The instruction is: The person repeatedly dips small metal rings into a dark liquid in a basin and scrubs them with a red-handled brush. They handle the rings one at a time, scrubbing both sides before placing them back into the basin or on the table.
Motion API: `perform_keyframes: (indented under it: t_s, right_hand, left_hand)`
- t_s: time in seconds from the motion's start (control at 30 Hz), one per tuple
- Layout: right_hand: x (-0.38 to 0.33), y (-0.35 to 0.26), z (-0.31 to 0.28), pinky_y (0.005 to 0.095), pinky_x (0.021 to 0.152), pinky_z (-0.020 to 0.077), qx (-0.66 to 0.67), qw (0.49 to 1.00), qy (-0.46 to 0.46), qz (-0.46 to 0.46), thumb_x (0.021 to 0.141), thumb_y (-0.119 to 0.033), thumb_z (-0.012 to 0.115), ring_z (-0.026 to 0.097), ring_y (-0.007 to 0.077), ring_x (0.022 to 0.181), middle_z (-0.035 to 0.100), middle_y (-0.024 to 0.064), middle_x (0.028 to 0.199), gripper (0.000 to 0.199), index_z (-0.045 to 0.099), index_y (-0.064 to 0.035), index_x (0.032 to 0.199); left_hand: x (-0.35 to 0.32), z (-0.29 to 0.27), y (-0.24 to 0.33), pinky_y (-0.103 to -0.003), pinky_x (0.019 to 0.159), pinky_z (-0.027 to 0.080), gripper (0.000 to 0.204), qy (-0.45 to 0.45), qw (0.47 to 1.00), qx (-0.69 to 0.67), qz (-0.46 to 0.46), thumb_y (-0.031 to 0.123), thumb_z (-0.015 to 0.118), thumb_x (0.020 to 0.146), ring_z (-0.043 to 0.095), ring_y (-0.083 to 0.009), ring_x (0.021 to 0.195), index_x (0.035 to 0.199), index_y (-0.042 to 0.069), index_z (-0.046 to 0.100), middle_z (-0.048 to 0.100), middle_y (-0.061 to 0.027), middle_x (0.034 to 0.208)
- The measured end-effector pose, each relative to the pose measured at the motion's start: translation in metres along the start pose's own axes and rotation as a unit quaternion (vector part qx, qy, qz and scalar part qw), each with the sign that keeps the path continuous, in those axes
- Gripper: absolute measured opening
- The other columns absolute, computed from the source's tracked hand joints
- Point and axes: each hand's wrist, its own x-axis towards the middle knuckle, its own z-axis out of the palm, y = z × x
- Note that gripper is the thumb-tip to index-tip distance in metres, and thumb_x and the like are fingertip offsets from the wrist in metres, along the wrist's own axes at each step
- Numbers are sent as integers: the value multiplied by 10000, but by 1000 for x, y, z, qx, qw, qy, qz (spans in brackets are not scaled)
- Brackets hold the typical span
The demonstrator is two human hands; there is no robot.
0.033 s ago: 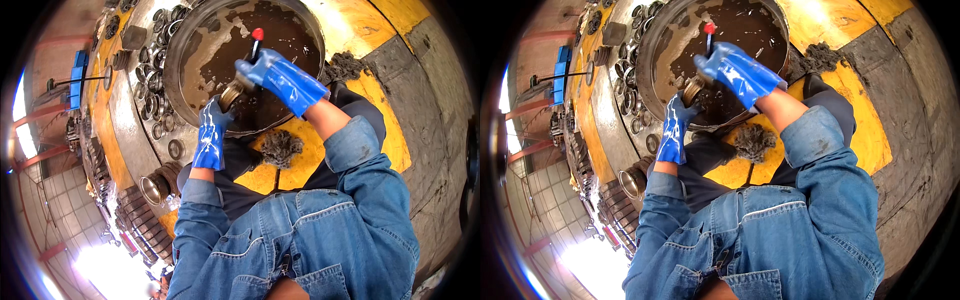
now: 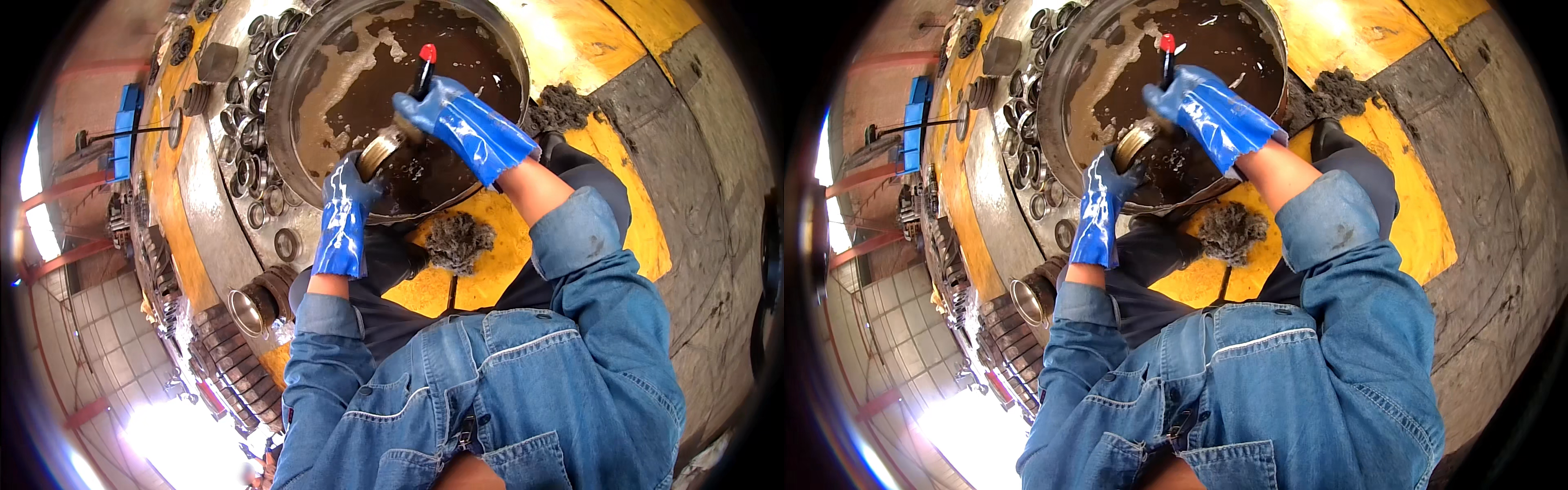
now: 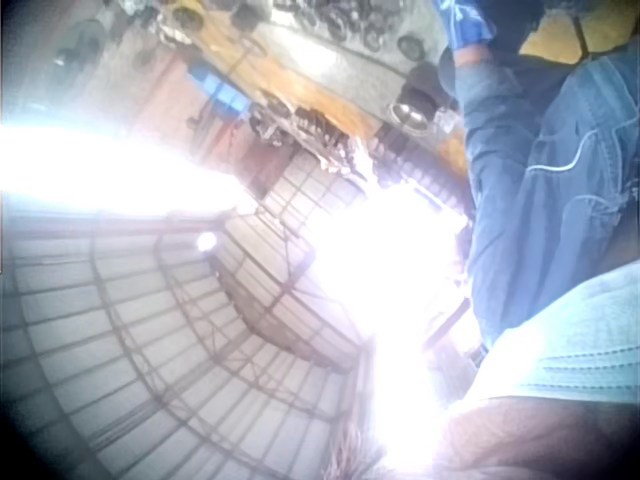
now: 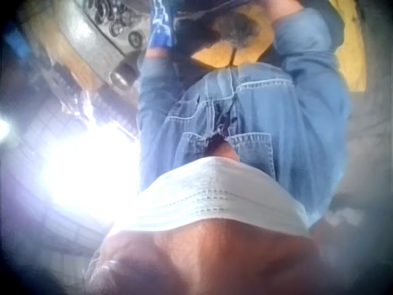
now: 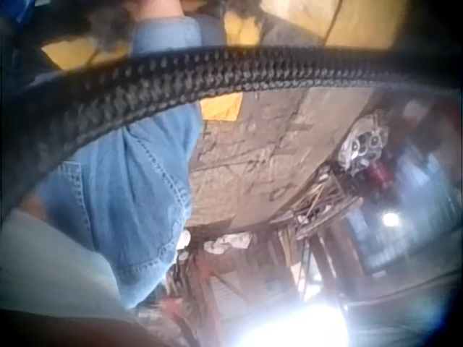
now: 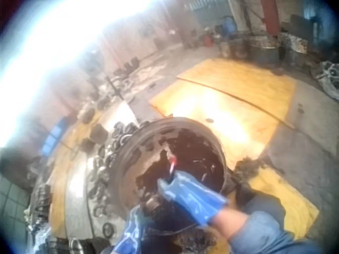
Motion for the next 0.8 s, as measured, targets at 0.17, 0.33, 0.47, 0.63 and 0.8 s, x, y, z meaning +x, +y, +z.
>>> perform_keyframes:
  t_s: [0.17,0.33,0.47,0.63,0.8]
  right_hand:
    - [-12,21,2,476,905,574,-73,994,-1,77,938,-508,650,730,398,1008,765,198,1064,487,753,-73,1132]
    - [4,18,2,492,892,584,-198,974,-44,103,946,-489,657,737,356,1032,773,107,1101,404,746,-181,1191]
    - [4,32,-14,429,797,581,-144,982,92,78,912,-448,722,756,345,915,773,149,929,338,796,-143,1038]
    - [-24,-41,-35,433,763,534,63,998,-6,-29,935,-573,635,665,346,722,697,218,777,575,732,-7,929]
    - [-39,-56,6,446,902,566,-17,997,-51,-62,954,-654,586,708,353,883,751,222,915,619,794,-71,951]
  left_hand:
    - [27,-26,91,-448,1013,552,517,-90,981,165,47,370,805,832,701,-363,1174,1269,111,708,743,-171,1231]
    - [51,-11,97,-450,1010,554,501,-115,965,231,34,327,802,815,700,-382,1157,1273,141,714,730,-150,1275]
    - [24,-13,51,-427,982,563,586,-33,995,57,74,353,834,787,722,-348,1127,1285,71,710,740,-199,1225]
    - [-2,16,-35,-411,891,579,598,19,991,-134,-20,396,893,731,743,-323,1003,1179,35,730,762,-198,1087]
    - [5,21,-30,-423,894,575,589,49,994,-93,25,409,893,741,740,-333,987,1167,35,730,763,-186,1080]
